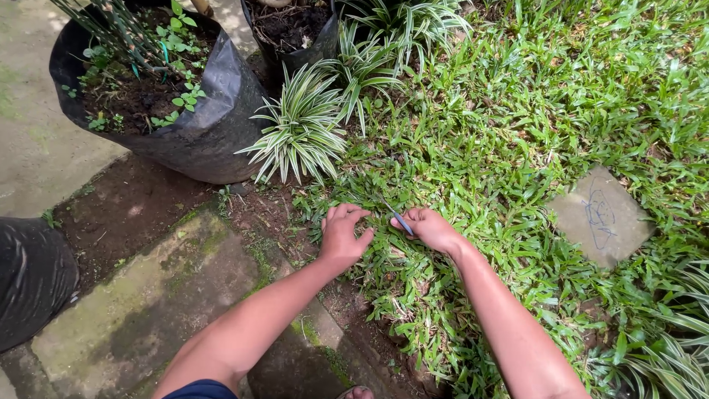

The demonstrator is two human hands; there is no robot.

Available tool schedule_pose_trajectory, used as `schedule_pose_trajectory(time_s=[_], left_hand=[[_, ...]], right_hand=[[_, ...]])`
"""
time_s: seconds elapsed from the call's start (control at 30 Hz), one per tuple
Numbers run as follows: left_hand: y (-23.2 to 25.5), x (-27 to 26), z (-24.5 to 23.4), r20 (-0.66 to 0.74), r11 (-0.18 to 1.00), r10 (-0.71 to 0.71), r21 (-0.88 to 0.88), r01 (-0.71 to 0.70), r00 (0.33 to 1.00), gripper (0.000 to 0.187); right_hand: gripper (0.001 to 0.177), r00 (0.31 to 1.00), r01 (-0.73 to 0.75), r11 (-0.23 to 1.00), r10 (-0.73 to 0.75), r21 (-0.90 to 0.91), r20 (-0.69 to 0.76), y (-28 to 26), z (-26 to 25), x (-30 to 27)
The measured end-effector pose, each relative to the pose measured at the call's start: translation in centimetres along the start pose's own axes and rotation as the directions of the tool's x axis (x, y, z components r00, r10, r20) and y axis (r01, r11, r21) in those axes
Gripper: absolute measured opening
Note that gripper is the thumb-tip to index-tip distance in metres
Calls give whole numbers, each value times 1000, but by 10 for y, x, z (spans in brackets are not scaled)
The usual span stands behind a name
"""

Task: The person uses scissors to trim grass and weeds along the edge of a garden bed. They repeatedly cut small sections of grass near the border, holding the grass with one hand while cutting with the other. The trimmed grass remains on the ground.

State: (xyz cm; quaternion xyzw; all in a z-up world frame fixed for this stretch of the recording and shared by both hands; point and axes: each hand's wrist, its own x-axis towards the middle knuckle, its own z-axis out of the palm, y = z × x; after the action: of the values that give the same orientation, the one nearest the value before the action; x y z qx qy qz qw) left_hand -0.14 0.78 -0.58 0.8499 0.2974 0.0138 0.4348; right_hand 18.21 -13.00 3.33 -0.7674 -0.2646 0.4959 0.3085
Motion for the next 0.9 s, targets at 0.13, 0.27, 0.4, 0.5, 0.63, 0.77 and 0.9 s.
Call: schedule_pose_trajectory(time_s=[0.13,0.27,0.4,0.5,0.63,0.77,0.9], left_hand=[[-1,3,3,-19,1000,-26,15,26,999,34],[-3,6,2,-71,995,-85,-55,81,994,21],[-2,9,-9,-232,994,-80,-95,60,969,10],[-6,10,-11,-250,971,-182,-197,134,951,14],[-11,13,-2,-323,988,-90,-151,42,942,7],[10,5,-8,-213,981,-174,-119,151,961,20],[-2,4,-4,-277,972,-235,-91,219,932,25]], right_hand=[[40,999,-25,1000,25,-3,40,-1,-3,-1],[47,998,-43,986,50,-162,35,6,4,17],[36,999,16,996,-13,-91,29,12,-1,1],[29,998,55,993,-52,103,-34,24,0,-16],[33,1000,-21,998,22,53,-18,30,8,-35],[45,995,-95,958,100,-271,2,-14,18,-60],[43,996,-86,909,73,-407,-47,8,29,-38]])
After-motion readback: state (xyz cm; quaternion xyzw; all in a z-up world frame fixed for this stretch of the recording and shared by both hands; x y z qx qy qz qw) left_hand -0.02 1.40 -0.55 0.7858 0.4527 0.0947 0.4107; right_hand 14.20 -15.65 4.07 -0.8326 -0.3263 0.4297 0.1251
